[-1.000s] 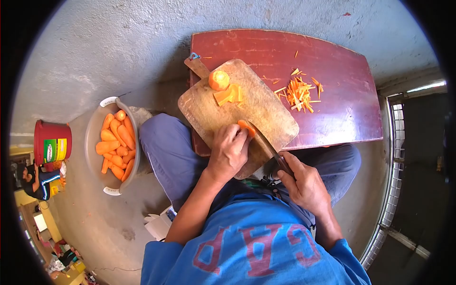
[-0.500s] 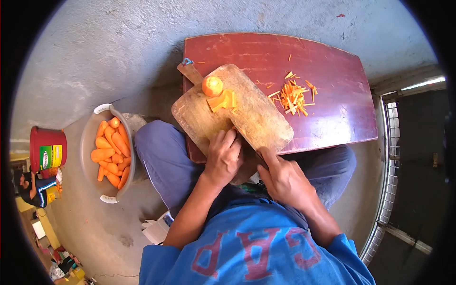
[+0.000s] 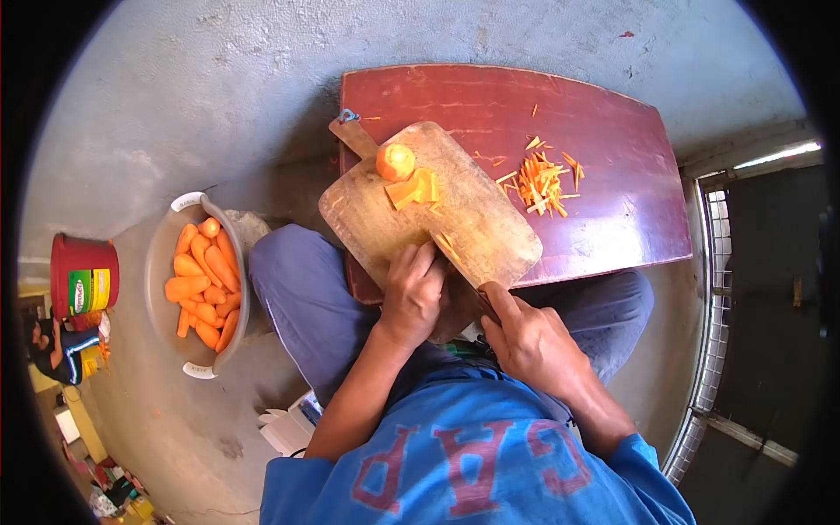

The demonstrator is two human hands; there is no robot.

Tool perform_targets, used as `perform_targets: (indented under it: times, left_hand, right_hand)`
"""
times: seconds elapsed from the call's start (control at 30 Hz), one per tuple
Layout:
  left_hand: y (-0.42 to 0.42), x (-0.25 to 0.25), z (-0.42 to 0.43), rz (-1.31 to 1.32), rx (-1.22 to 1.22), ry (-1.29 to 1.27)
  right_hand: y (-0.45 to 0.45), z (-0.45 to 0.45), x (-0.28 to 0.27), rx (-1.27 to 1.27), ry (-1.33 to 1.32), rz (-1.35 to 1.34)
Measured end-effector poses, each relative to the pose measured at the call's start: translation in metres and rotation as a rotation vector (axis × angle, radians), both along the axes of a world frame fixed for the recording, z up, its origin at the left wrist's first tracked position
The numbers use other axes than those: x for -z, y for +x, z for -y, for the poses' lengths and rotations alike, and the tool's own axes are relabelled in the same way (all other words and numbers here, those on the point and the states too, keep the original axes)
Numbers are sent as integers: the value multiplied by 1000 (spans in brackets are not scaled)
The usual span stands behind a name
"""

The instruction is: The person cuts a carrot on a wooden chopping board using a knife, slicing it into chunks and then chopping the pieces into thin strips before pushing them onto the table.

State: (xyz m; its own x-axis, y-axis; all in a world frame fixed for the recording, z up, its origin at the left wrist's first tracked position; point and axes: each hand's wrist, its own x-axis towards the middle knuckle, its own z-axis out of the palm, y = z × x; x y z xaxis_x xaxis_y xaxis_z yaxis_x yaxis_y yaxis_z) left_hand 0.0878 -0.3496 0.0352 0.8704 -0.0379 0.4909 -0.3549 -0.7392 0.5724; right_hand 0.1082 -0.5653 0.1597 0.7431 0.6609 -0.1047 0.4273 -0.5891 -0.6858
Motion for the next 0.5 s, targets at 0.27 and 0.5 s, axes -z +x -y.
perform_targets:
  times: [0.27, 0.5]
  left_hand:
    - [2, -1, 3, 29, 0, -36]
    - [0, 3, 3, 45, -41, -22]
  right_hand:
    - [-2, 3, -3, 7, -14, -36]
    - [2, -3, 5, 17, 31, -8]
